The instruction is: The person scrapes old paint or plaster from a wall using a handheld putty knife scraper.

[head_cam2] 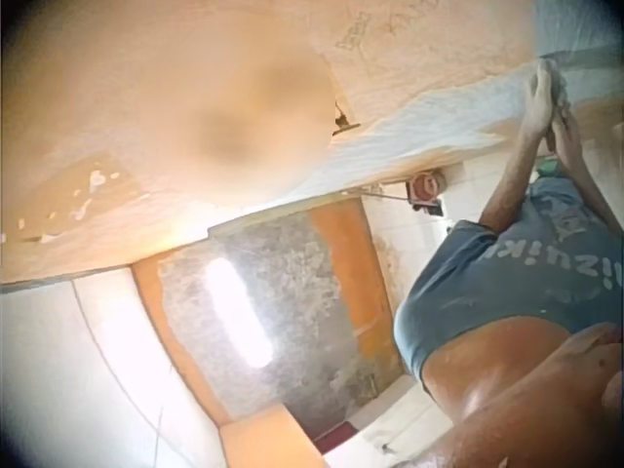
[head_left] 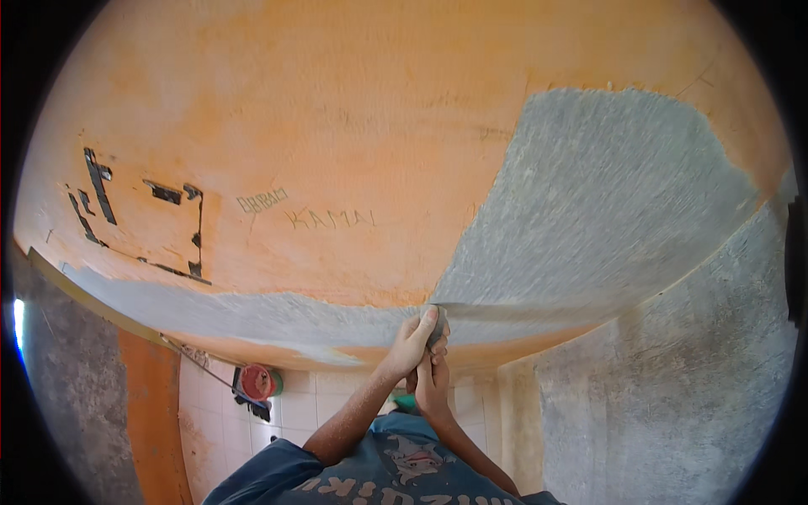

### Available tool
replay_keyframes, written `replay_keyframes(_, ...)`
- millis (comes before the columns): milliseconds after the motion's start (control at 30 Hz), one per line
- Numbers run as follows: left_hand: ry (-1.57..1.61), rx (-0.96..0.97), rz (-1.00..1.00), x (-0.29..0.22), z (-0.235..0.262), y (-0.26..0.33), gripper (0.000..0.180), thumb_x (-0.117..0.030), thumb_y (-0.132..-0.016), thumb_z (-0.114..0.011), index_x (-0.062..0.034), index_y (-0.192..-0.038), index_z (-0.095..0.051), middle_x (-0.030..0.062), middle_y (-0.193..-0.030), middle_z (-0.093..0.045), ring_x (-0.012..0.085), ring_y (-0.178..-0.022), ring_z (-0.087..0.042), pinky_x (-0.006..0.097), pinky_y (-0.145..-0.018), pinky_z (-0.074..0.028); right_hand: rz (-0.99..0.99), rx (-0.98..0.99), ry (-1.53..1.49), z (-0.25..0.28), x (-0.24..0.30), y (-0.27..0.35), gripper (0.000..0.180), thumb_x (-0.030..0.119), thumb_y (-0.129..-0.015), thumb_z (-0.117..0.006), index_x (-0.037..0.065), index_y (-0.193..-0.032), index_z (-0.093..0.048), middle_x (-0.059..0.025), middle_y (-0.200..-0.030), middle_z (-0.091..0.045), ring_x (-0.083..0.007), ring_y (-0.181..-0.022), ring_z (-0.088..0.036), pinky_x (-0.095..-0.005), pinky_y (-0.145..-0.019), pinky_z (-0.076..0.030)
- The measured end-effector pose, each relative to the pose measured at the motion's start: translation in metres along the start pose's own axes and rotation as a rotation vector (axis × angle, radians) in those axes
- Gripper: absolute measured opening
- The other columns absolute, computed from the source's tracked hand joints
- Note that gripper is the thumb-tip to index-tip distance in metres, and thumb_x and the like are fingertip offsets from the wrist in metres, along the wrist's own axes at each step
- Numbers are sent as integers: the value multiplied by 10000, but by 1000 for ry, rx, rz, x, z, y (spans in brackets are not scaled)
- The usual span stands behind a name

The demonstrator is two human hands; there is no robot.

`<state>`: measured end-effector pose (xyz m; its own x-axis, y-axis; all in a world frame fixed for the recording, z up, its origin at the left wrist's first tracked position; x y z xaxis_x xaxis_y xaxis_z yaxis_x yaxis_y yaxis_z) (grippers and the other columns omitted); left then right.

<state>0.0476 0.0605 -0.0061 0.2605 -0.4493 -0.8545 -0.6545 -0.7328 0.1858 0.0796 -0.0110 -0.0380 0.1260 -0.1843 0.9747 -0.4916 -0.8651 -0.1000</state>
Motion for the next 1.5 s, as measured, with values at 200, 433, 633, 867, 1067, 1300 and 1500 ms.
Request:
replay_keyframes(200, -20, 33, 35, 3, 7, -8, 491, -489, -998, -380, -35, -862, -509, 16, -594, -444, 108, -497, -424, 261, -481, -401, -193, 189, -208, -7, -22, 2, 227, 249, -1027, -405, 61, -924, -480, 17, -607, -475, -53, -474, -441, -216, -422, -339)
replay_keyframes(433, -162, 15, 8, 10, 4, -2, 539, -528, -999, -313, -39, -941, -534, 37, -625, -516, 132, -543, -516, 257, -524, -443, -211, 184, -167, -2, -23, 2, 289, 219, -1028, -354, 35, -843, -479, 1, -543, -452, -79, -409, -411, -227, -384, -340)
replay_keyframes(633, -197, 29, 16, 17, 13, -2, 556, -526, -1000, -307, -25, -940, -539, 43, -618, -521, 129, -547, -521, 266, -540, -450, -118, 108, -122, -3, -9, -3, 331, 203, -1025, -342, 36, -781, -488, -6, -521, -456, -88, -387, -411, -236, -374, -330)
replay_keyframes(867, -137, 79, -44, 2, 1, -4, 558, -517, -1005, -309, -23, -881, -536, 26, -592, -483, 108, -522, -461, 247, -509, -397, -56, -37, 21, 0, -20, -2, 304, 195, -1016, -389, -25, -875, -545, -35, -617, -546, -88, -550, -538, -234, -474, -397)
replay_keyframes(1067, -107, 71, 39, -4, -1, 1, 545, -502, -1008, -321, -20, -873, -538, 29, -568, -480, 113, -495, -455, 257, -484, -392, -44, -57, 14, -8, -8, 5, 273, 186, -1015, -364, -20, -933, -524, -19, -628, -525, -82, -547, -518, -226, -480, -389)
replay_keyframes(1300, -87, 79, 81, -7, -5, 2, 555, -524, -999, -322, -24, -858, -516, 30, -549, -448, 129, -482, -445, 266, -479, -394, 34, -77, 159, -10, 8, 5, 279, 181, -1017, -345, -3, -890, -512, 0, -588, -483, -64, -491, -466, -222, -434, -342)
replay_keyframes(1500, -71, 88, 41, -10, -7, 0, 552, -528, -995, -336, -21, -864, -511, 32, -556, -442, 126, -489, -443, 266, -477, -389, 32, -129, 123, -8, 10, -1, 258, 195, -1019, -365, 16, -891, -501, 18, -604, -481, -56, -503, -463, -220, -440, -341)
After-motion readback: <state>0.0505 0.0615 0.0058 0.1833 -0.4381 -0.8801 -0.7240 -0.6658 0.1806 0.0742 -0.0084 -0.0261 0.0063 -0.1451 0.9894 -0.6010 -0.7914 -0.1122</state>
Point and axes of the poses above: each hand's wrist, its own y-axis away from the middle knuckle, its own z-axis out of the back of the hand, x = y × z, the point moved 8 cm from there along -y, towards the middle knuckle
